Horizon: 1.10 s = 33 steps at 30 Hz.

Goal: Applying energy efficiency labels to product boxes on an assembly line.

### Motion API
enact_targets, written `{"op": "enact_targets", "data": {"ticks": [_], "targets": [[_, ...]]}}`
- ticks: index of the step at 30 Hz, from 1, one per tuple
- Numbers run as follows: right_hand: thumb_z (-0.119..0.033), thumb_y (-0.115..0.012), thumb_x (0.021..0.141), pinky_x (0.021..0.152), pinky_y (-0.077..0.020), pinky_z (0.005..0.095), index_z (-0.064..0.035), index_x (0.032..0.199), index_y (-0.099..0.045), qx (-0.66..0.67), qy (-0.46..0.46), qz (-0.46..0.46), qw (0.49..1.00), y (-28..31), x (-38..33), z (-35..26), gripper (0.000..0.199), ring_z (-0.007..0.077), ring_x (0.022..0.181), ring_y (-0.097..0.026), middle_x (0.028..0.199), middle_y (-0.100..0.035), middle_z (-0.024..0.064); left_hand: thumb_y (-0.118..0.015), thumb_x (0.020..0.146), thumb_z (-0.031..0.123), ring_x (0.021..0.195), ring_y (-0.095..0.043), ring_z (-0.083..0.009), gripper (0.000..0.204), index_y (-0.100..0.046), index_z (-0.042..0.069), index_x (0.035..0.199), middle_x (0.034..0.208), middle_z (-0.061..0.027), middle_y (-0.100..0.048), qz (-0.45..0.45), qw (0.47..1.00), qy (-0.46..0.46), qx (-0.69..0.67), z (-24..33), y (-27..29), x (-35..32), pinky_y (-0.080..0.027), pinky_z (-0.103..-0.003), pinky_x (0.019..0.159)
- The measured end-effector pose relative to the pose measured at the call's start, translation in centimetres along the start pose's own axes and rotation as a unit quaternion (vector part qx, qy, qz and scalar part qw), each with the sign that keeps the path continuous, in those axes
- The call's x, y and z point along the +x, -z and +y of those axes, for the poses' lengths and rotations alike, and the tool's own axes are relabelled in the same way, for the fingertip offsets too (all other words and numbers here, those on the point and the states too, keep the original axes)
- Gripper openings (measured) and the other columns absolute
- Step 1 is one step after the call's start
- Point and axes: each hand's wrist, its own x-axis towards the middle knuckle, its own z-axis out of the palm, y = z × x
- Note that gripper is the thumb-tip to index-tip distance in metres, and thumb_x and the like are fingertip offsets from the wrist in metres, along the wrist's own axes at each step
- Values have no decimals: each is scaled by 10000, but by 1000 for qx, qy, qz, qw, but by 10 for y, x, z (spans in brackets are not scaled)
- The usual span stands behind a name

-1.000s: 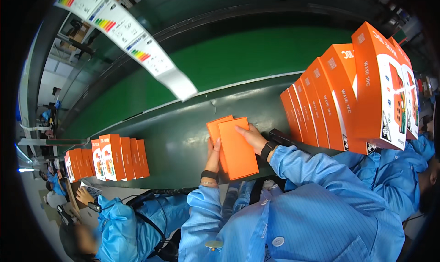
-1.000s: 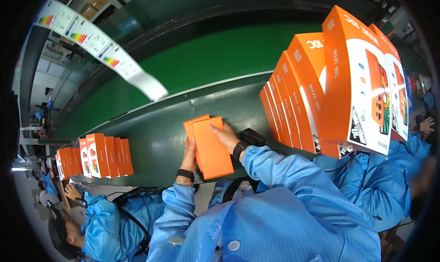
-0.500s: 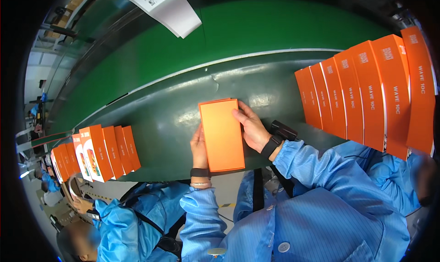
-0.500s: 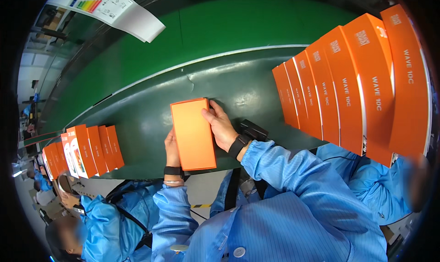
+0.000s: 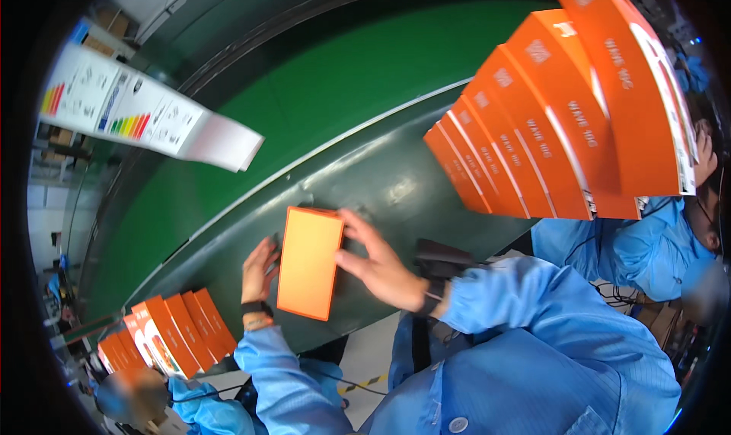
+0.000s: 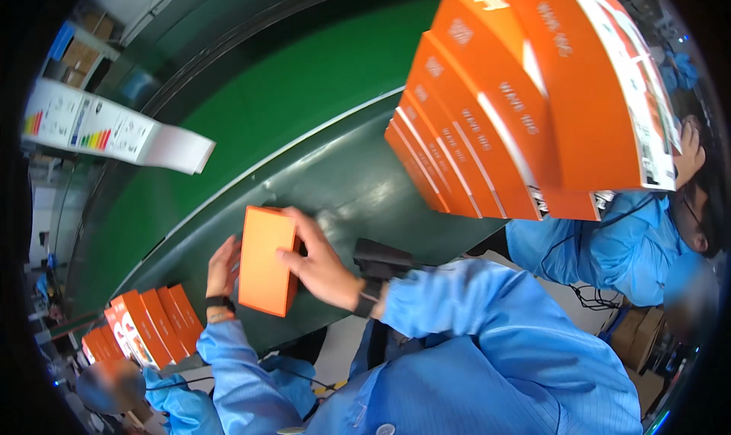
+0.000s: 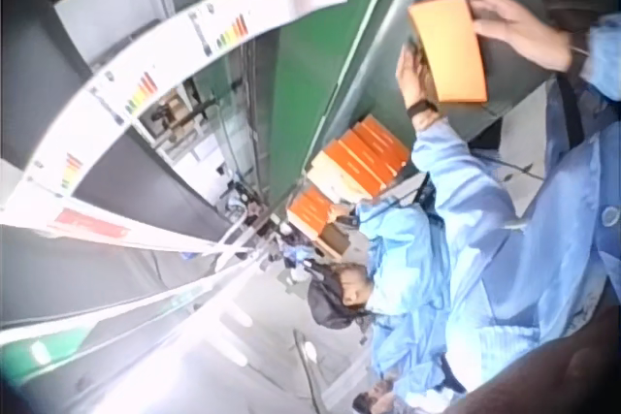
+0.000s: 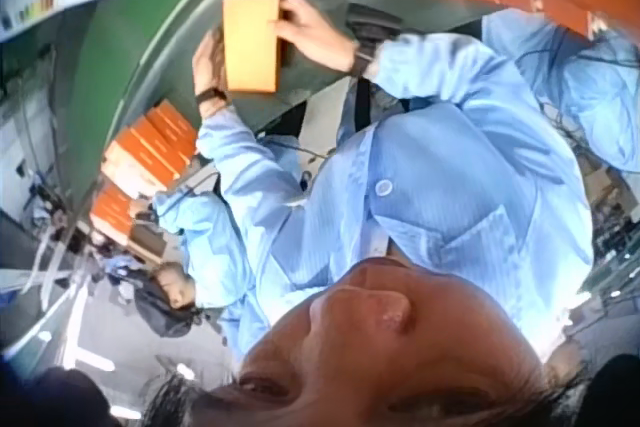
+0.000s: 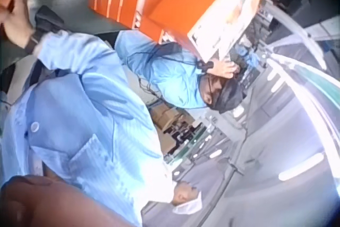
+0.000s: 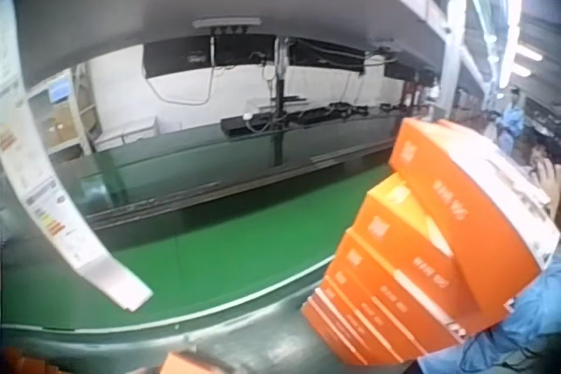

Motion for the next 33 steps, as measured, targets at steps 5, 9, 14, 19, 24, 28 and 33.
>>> {"op": "enact_targets", "data": {"ticks": [5, 9, 14, 19, 24, 28, 33], "targets": [[-66, -487, 886, 835, -457, 340, 39, 1039, -546, -49, 236, -303, 922, 52, -55, -199, 195, 276, 931, -561, 1034, -561, 135, -534, 865, 203, 1080, -480, -178, 435, -459, 47, 1264, 1232, -108, -501, 240, 953, -172, 65, -9, 7, -47, -383, -295, 854], [-108, -670, 644, 523, -486, 347, -50, 802, -659, -166, 582, 60, 794, 30, -73, -232, 168, 182, 566, -546, 763, -583, 64, -499, 855, 80, 1074, -512, -212, 354, -482, -20, 1194, 1169, -157, -535, 330, 905, -269, 17, 9, -63, -123, -404, -320, 901], [-181, -554, 743, 638, -480, 354, -10, 940, -597, -326, 621, 70, 709, 80, -103, -278, 265, 201, 709, -561, 858, -587, 100, -543, 839, 101, 1082, -508, -219, 401, -466, 10, 1222, 1171, -129, -534, 58, 968, -241, -42, 14, -194, -154, -418, -338, 891], [-310, -406, 890, 788, -471, 364, 35, 1108, -520, -451, 578, 280, 620, 214, -135, -323, 424, 228, 885, -580, 969, -592, 146, -480, 874, 445, 1334, -185, -274, 709, -138, 144, 1418, 1460, -119, -165, -166, 967, -108, -159, 13, -292, -110, -210, -466, 1035], [-282, -326, 948, 770, -467, 261, 17, 1147, -477, 26, 329, 351, 877, 329, -65, -285, 390, 181, 847, -576, 898, -581, 115, -315, 831, 664, 1364, -23, -246, 811, -49, 182, 1427, 1489, -66, -5, -253, 926, 7, -280, -43, -334, -18, -17, -516, 1052], [-269, -341, 938, 800, -445, 270, 10, 1150, -464, 236, 221, 196, 926, 411, -35, -235, 372, 186, 880, -557, 936, -563, 109, -311, 857, 633, 1270, -280, -179, 763, -258, 74, 1373, 1399, -67, -288, -243, 911, -44, -329, -22, -390, -18, -216, -313, 1045], [-253, -359, 924, 836, -419, 280, 1, 1154, -448, 381, 359, 149, 839, 518, -74, -228, 355, 192, 921, -533, 984, -540, 103, -286, 849, 653, 1209, -390, -182, 758, -305, 93, 1359, 1357, -70, -375, -187, 925, -32, -330, -39, -423, 7, -325, -311, 1004]]}}
